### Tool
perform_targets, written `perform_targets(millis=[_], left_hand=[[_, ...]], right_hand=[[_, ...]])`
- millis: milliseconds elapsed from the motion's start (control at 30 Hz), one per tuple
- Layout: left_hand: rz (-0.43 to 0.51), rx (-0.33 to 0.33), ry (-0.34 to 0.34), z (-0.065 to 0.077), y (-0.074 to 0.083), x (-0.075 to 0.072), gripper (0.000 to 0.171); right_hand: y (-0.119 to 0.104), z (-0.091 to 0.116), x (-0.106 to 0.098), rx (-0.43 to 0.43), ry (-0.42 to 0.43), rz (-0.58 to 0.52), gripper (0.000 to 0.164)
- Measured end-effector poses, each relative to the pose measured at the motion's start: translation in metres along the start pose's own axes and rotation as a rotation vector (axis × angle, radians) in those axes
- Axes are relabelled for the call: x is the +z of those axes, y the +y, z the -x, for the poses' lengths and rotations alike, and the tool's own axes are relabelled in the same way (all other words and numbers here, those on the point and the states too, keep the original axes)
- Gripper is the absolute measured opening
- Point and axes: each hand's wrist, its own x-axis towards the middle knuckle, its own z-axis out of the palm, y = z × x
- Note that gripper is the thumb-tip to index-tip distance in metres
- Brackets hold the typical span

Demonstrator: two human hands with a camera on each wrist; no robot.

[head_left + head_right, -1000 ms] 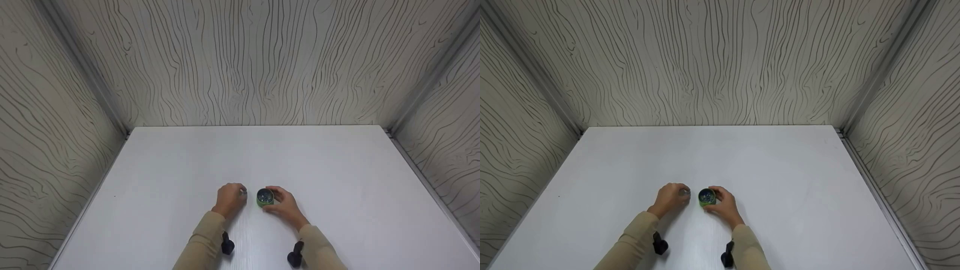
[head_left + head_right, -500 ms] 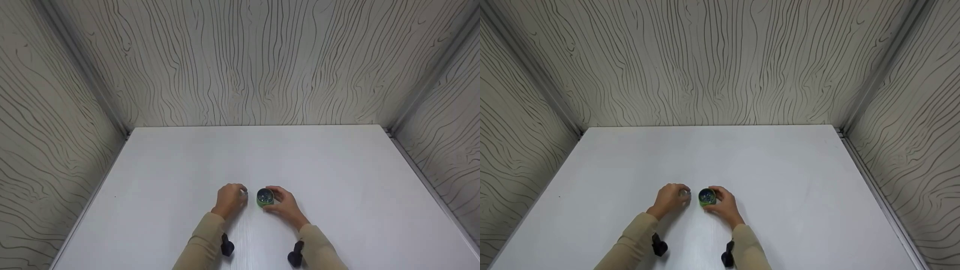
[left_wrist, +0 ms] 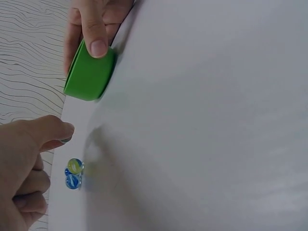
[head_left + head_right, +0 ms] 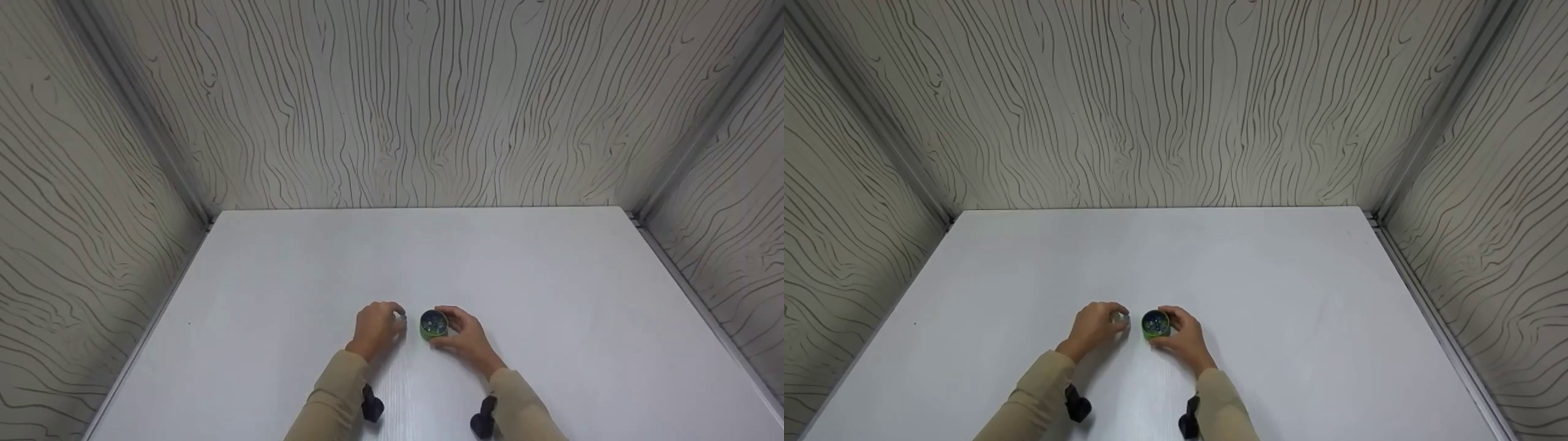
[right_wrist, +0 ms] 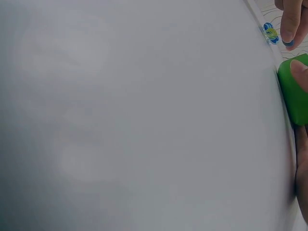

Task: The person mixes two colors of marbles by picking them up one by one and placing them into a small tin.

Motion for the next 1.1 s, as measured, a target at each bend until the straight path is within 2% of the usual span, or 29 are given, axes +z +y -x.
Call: perform_targets(millis=[367,600,800,1100], left_hand=[[-0.008,0.036,0.024,0.002,0.004,-0.002,0.018],[-0.059,0.107,0.082,0.002,0.001,-0.003,0.016],[-0.03,0.101,0.073,0.003,0.004,-0.005,0.017],[-0.037,0.074,0.054,0.005,0.011,-0.006,0.019]], right_hand=[[0.001,0.0,-0.001,-0.005,-0.001,0.016,0.068],[0.002,-0.001,-0.001,-0.015,-0.014,-0.021,0.069],[0.001,-0.001,-0.001,-0.018,-0.009,-0.014,0.067],[0.002,-0.001,0.0,0.003,-0.011,-0.035,0.067]])
